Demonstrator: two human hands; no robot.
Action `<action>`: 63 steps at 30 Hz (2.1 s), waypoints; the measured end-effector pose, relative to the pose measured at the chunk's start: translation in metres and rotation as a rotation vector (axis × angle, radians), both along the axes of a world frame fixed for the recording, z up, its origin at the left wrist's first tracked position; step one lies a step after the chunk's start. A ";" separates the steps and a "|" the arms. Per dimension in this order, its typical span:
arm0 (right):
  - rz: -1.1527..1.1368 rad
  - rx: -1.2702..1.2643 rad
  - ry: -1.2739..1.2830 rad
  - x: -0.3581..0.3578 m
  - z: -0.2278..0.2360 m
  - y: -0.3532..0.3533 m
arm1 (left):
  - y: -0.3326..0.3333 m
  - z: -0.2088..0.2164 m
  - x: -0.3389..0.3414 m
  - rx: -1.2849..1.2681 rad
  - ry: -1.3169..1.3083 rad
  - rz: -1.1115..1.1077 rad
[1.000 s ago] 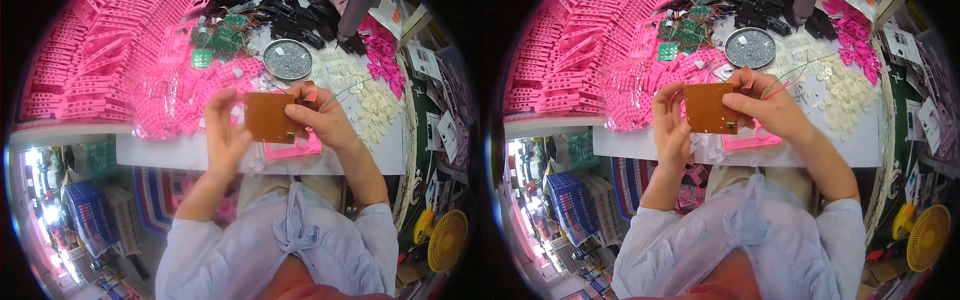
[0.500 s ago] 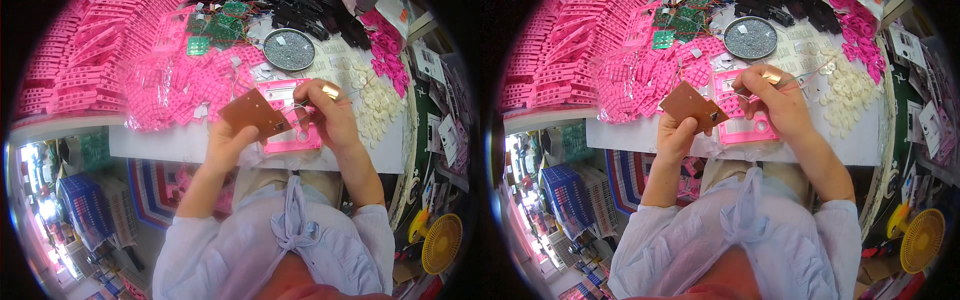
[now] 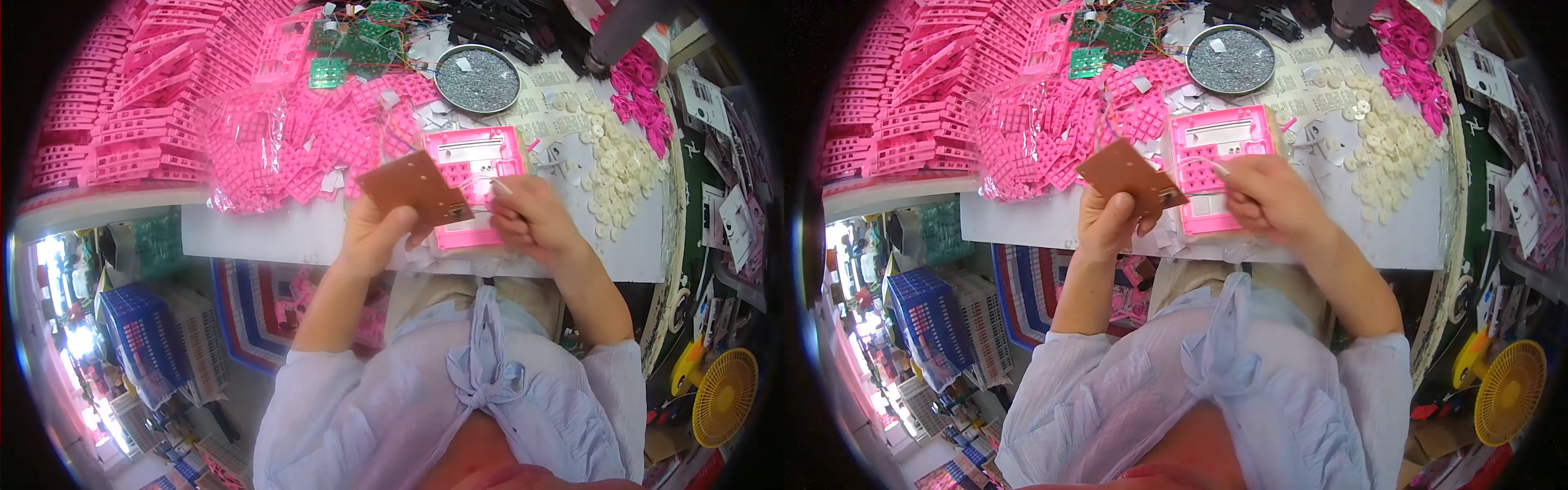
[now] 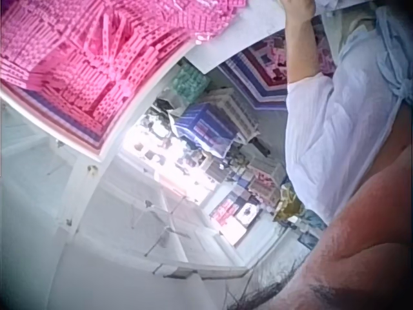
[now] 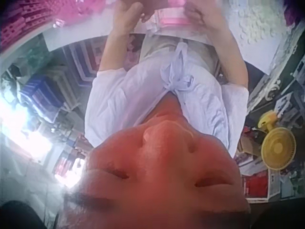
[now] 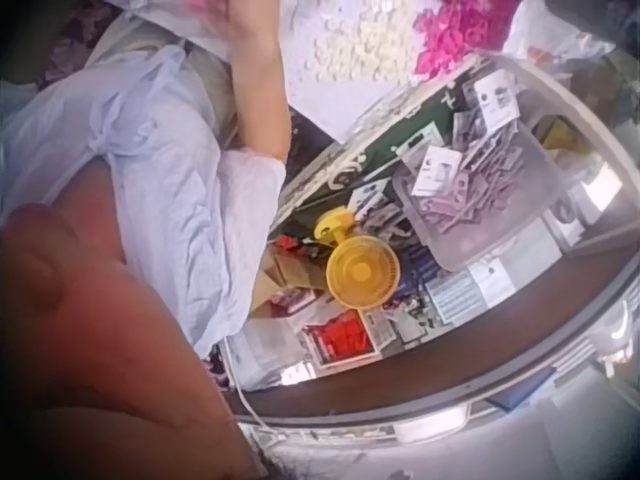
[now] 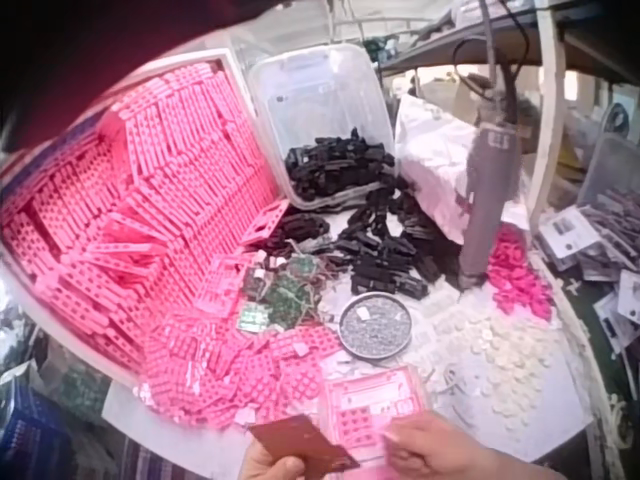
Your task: Assemble a pink plastic toy piggy bank including internal electronics and screw fastening.
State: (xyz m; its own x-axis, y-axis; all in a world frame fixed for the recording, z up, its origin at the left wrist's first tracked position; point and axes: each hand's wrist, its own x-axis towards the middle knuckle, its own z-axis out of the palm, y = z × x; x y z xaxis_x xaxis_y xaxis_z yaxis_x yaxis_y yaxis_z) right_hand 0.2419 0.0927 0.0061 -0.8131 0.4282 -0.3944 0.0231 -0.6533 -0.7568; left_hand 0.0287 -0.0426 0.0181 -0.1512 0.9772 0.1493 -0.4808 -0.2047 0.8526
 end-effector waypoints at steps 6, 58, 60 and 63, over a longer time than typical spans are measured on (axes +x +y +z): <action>0.059 0.430 -0.257 0.098 0.034 -0.024 | -0.024 0.019 0.002 -0.161 0.880 -0.033; 0.286 1.851 -0.643 -0.073 0.032 0.021 | -0.005 -0.022 0.001 0.075 1.702 0.089; 0.372 1.904 -0.551 -0.060 0.021 0.016 | -0.003 -0.023 0.000 0.076 1.721 0.061; 0.473 2.050 -0.388 -0.037 -0.013 -0.002 | 0.000 -0.023 -0.001 0.097 1.716 0.032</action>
State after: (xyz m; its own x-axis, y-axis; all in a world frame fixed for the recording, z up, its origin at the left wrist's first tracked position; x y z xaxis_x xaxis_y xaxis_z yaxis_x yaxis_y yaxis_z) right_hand 0.2051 0.0909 -0.0068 -0.9733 0.1999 0.1127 0.1856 0.9746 -0.1257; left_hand 0.0281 -0.0423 -0.0046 0.2142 0.9556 0.2024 0.9026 -0.2728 0.3329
